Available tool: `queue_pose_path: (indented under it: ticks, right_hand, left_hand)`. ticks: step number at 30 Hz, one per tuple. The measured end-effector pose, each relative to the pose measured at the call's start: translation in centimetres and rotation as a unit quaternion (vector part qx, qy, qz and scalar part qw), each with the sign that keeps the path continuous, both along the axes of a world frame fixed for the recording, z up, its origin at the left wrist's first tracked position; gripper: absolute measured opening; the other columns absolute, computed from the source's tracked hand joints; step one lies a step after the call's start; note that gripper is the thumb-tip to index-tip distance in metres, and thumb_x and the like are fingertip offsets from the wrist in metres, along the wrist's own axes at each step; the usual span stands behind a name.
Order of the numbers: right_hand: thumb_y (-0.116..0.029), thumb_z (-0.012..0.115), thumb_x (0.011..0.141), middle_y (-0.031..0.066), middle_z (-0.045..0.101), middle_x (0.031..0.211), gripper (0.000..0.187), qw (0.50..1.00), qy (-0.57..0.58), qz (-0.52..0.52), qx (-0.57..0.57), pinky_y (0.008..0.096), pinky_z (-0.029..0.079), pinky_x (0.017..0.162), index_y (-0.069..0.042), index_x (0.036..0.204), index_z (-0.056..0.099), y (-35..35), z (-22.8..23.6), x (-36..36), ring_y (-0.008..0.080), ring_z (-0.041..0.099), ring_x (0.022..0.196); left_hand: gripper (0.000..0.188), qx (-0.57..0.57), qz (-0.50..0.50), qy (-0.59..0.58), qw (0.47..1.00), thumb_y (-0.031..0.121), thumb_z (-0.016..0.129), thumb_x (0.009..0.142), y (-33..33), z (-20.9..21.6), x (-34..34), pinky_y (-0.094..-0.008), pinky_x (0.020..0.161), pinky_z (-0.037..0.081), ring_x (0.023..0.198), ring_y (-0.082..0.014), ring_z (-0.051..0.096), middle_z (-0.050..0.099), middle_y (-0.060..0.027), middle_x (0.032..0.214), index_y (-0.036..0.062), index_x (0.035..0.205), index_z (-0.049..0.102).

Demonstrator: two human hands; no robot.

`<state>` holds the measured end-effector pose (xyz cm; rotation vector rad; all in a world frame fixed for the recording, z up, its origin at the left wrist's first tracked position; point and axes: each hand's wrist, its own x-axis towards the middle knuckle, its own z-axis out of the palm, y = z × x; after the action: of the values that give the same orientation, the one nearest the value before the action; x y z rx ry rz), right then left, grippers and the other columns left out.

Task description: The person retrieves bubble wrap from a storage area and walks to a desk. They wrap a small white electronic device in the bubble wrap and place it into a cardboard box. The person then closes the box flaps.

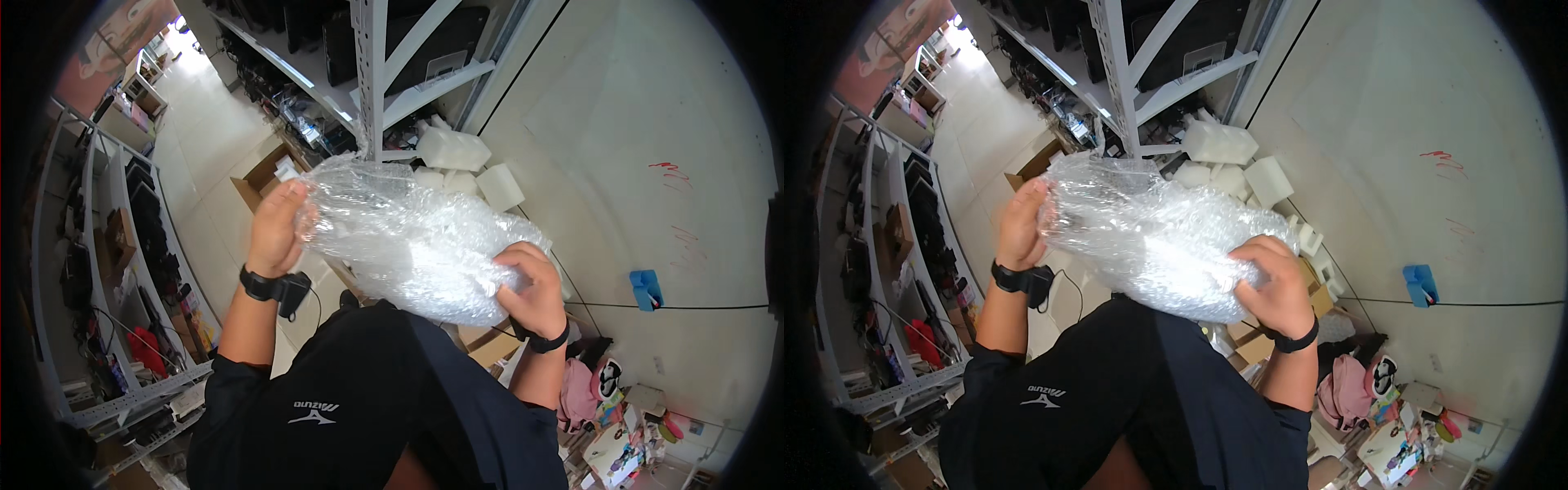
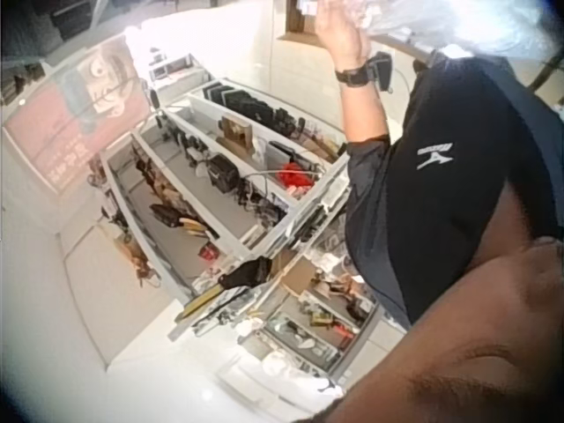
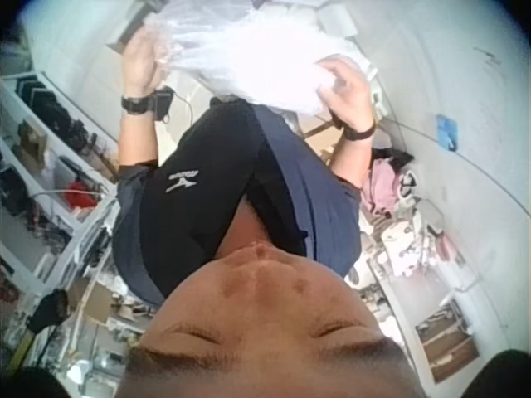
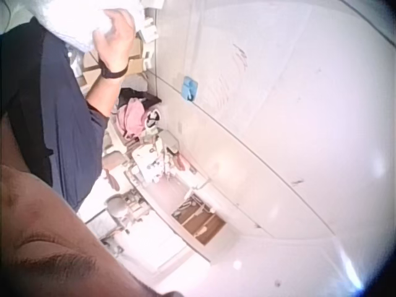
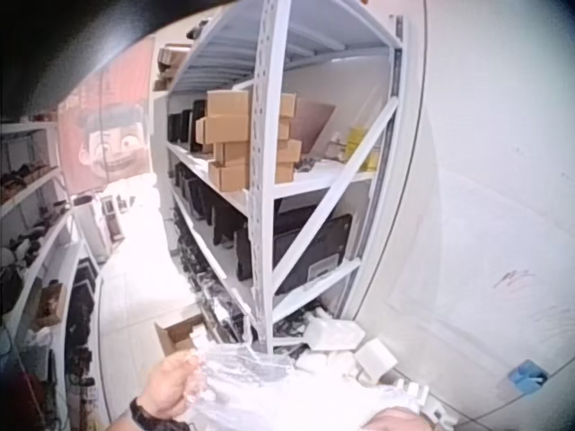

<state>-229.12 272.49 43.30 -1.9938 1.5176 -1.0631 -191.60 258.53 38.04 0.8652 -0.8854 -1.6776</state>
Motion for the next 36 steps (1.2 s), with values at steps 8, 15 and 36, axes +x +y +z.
queue_pose_path:
  ticks: [8, 15, 36]
  right_hand:
    - [-0.008, 0.079, 0.064, 0.0146, 0.06, 0.101, 0.04, 0.96, 0.061, -0.162, -0.222, 0.0409, 0.047, 0.088, -0.005, 0.101, 0.064, -0.8, -4.9, 5.9, 0.0329, 0.058, 0.1]
    - [-0.014, 0.083, 0.06, 0.0166, 0.054, 0.117, 0.06, 0.992, 0.064, 0.032, -0.099, 0.0442, 0.047, 0.084, -0.002, 0.114, 0.061, -2.0, -8.3, 10.9, 0.0369, 0.055, 0.103]
    - [-0.001, 0.068, 0.056, 0.008, 0.051, 0.079, 0.033, 0.969, 0.165, 0.02, -0.181, 0.0401, 0.044, 0.071, -0.007, 0.088, 0.062, -3.3, -4.9, 6.3, 0.0292, 0.054, 0.078]
  left_hand:
    - [0.027, 0.04, -0.005, 0.214, 0.976, 0.022, 0.045, 0.108, 0.4, 0.8, -7.3, -0.0317, 0.086, 0.049, 0.096, -0.0153, 0.058, 0.06, -0.0046, 0.111, 0.0038, 0.126, 0.052]
    - [0.023, 0.116, -0.096, 0.297, 0.943, 0.025, 0.042, 0.109, 2.8, 1.4, -9.7, -0.03, 0.076, 0.049, 0.08, -0.0139, 0.056, 0.057, -0.0018, 0.091, 0.0075, 0.114, 0.055]
    - [0.023, -0.138, -0.071, -0.132, 0.979, 0.003, 0.052, 0.097, 3.3, -4.5, -5.5, -0.034, 0.08, 0.053, 0.093, -0.0208, 0.066, 0.069, -0.0111, 0.104, -0.0034, 0.114, 0.065]
